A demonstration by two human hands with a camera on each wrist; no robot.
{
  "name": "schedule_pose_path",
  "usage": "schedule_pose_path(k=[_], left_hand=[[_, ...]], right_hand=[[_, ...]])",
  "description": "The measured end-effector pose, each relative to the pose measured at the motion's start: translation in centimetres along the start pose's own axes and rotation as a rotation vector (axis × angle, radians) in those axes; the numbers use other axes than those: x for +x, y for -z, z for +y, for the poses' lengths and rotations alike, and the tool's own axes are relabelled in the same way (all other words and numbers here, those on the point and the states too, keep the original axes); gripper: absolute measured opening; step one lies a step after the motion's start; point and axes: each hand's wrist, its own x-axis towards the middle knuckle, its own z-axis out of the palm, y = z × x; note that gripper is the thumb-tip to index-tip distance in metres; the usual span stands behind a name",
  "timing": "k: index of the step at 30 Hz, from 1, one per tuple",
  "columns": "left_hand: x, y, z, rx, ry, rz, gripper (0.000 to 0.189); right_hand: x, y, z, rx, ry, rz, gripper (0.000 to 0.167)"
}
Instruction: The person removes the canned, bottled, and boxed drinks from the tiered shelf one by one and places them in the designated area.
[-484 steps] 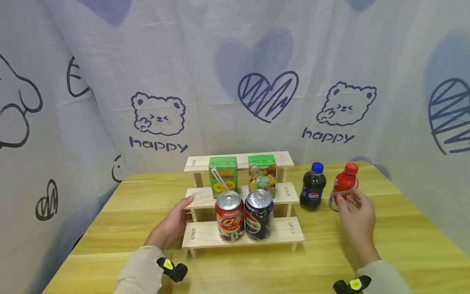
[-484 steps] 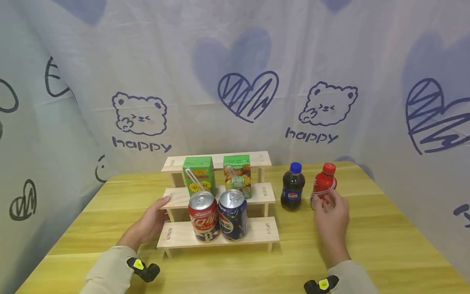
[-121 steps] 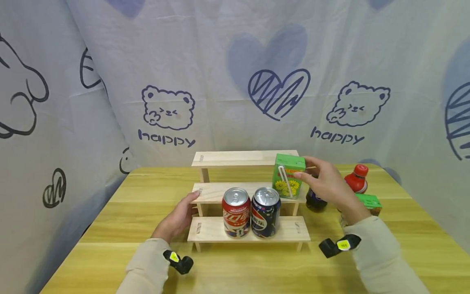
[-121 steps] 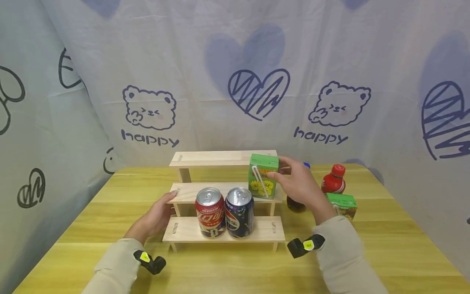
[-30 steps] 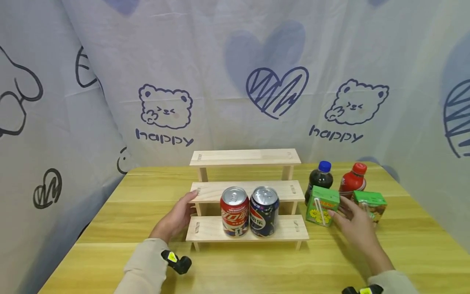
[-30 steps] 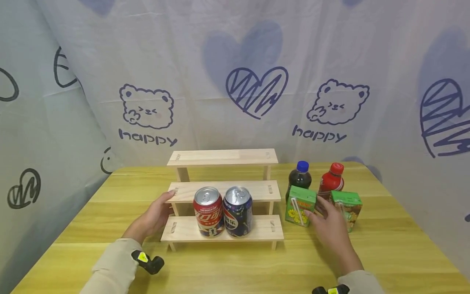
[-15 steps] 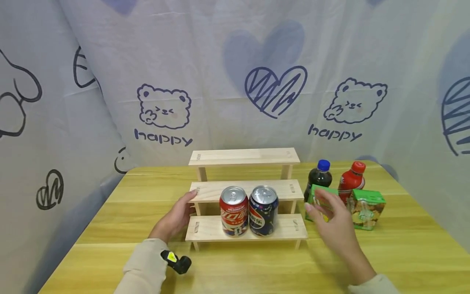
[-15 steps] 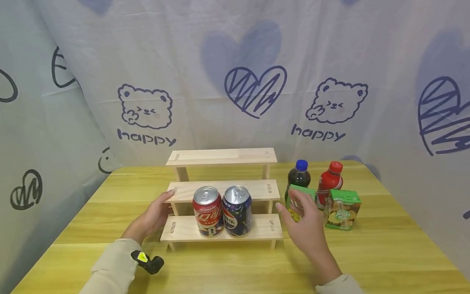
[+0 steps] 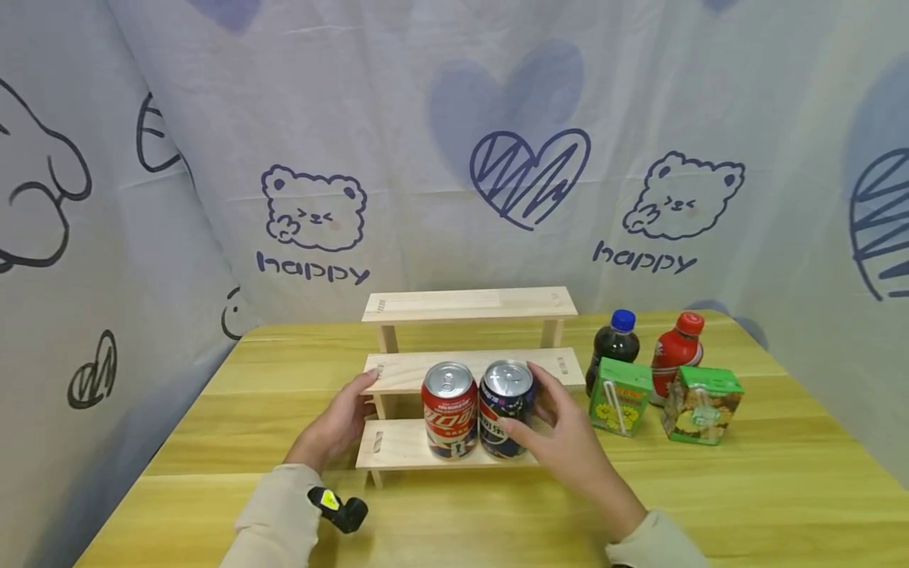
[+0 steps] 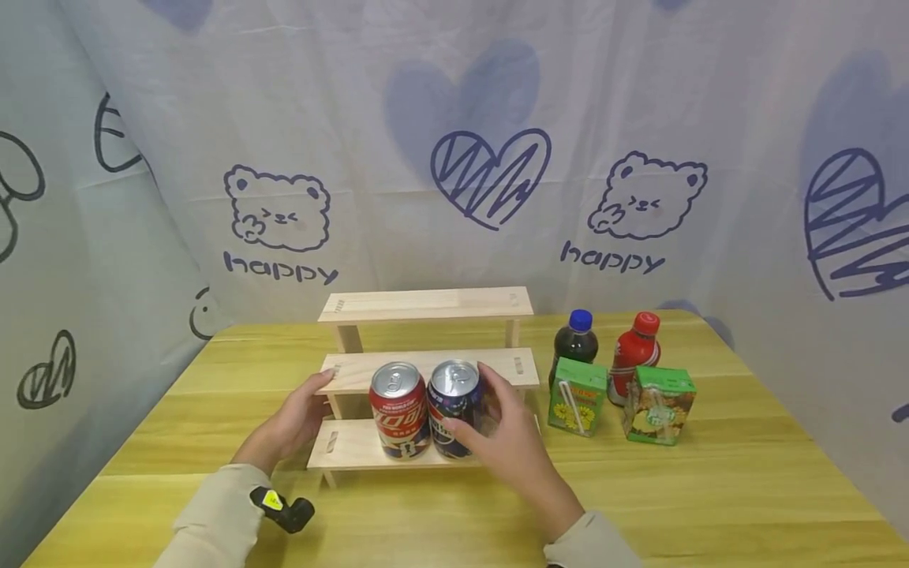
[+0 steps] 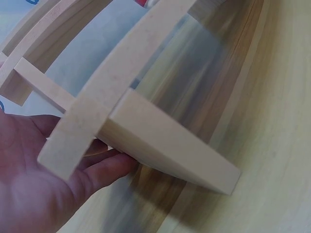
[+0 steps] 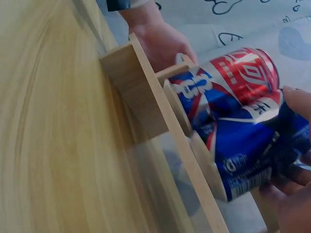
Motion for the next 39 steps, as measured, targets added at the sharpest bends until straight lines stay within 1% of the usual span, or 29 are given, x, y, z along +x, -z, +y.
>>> schedule_pose_path(k=[4,10,13,20,22,26,33,35,39], left_hand=[[0.0,0.0,-0.1,0.0,0.003,0.005,0.067],[0.0,0.0,0.0,-0.002,0.006,0.007,0.067],[0.0,0.0,0.0,0.0,0.004,0.006,0.068],[0.9,0.7,-1.2,0.004,0.014,0.044,0.069],[1.0,0.7,-1.2,0.001,0.013,0.049,0.069],[0.8,0.6,-1.0,0.008,0.016,0.041,0.07],[-0.1,0.3,-0.2,0.025,-0.008,0.008,0.075],[-0.1,0.2,-0.2,0.026,0.004,0.006,0.074],[0.0,0.3,-0.4,0.044,-0.011,-0.007,0.078]], right_hand=[[-0.1,-0.7,-0.2,-0.017,0.02,0.018,0.086],[-0.1,-0.9,-0.4,-0.01,0.056,0.031,0.083],[-0.1,-0.9,-0.4,-0.008,0.053,0.033,0.083],[0.0,-0.8,-0.3,-0.025,0.026,0.036,0.083],[0.0,-0.7,-0.3,-0.028,0.023,0.036,0.083],[-0.1,-0.6,-0.4,-0.025,0.001,0.032,0.083],[-0.2,-0.4,-0.5,-0.042,-0.013,0.033,0.084],[-0.4,-0.3,-0.5,-0.045,-0.012,0.036,0.084],[-0.5,-0.1,-0.4,-0.041,-0.011,0.04,0.084]])
